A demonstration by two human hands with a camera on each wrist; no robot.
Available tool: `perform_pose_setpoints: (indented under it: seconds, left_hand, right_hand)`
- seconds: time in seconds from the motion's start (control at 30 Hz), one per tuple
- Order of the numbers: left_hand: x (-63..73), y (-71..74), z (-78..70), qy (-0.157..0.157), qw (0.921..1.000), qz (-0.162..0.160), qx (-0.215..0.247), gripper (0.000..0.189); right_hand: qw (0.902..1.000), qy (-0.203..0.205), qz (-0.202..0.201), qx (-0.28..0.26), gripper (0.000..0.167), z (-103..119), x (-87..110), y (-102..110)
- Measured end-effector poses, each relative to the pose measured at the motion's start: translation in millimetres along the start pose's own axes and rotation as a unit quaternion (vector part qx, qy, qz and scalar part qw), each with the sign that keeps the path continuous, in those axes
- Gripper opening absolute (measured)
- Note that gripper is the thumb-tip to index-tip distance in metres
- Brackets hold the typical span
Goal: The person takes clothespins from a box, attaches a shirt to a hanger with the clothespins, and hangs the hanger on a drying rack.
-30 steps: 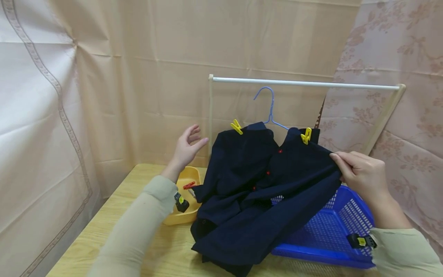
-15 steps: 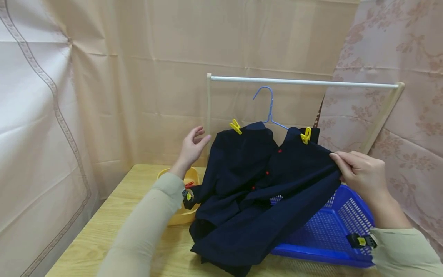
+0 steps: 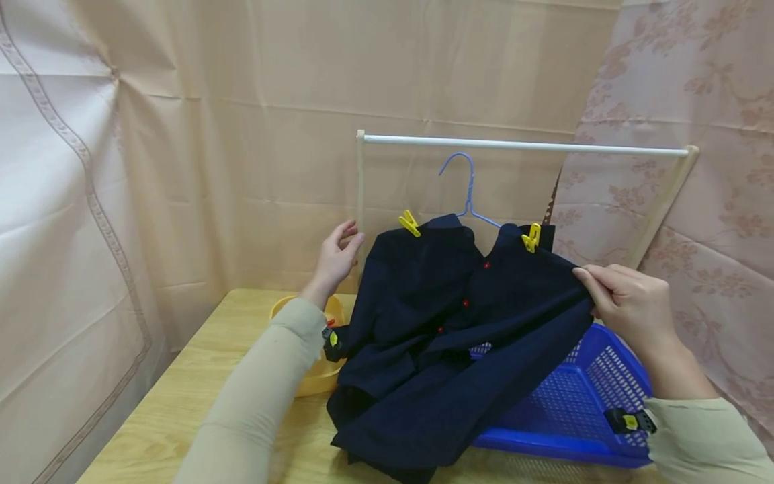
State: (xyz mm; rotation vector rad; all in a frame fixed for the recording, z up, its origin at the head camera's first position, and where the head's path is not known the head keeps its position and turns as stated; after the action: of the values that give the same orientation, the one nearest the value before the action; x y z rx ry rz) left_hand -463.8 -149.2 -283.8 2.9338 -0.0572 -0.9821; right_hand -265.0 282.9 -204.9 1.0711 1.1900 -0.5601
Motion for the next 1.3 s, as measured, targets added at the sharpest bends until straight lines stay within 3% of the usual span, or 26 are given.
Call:
perform_pose_setpoints:
  seconds: [0.57, 1.0, 1.3]
  left_hand:
    - [-3.3, -0.1, -1.9, 0.024, 0.9993, -0.020, -0.023, 0.042]
    - [-2.0, -1.8, -2.9, 0.050, 0.9986, -0.014, -0.012, 0.043]
    - [-2.7, -3.8, -2.1, 0.057, 0.9983, -0.010, -0.012, 0.042]
  right_hand:
    - [0.9985, 0.020, -0.027, 0.044, 0.060, 18, -18.4, 7]
    - [0.9954, 0.006, -0.065, 0.071, 0.042, 27, -41.3, 15]
    - [0.9896, 0.000, -0.131, 0.059, 0.024, 44, -53.6, 12]
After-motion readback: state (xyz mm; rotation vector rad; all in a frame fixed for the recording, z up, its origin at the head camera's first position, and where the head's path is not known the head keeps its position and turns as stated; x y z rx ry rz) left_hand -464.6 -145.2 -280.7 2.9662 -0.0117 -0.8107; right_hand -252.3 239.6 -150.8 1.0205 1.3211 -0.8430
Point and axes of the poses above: each hand's wrist, its own x-axis away from the middle knuckle, its own y-axis out of the back of the hand, z = x × y, the point moved 6 cm from there along -x, towards the middle knuckle, and after that the axes turned 12 degrees about -y, right-handed, at the moved point
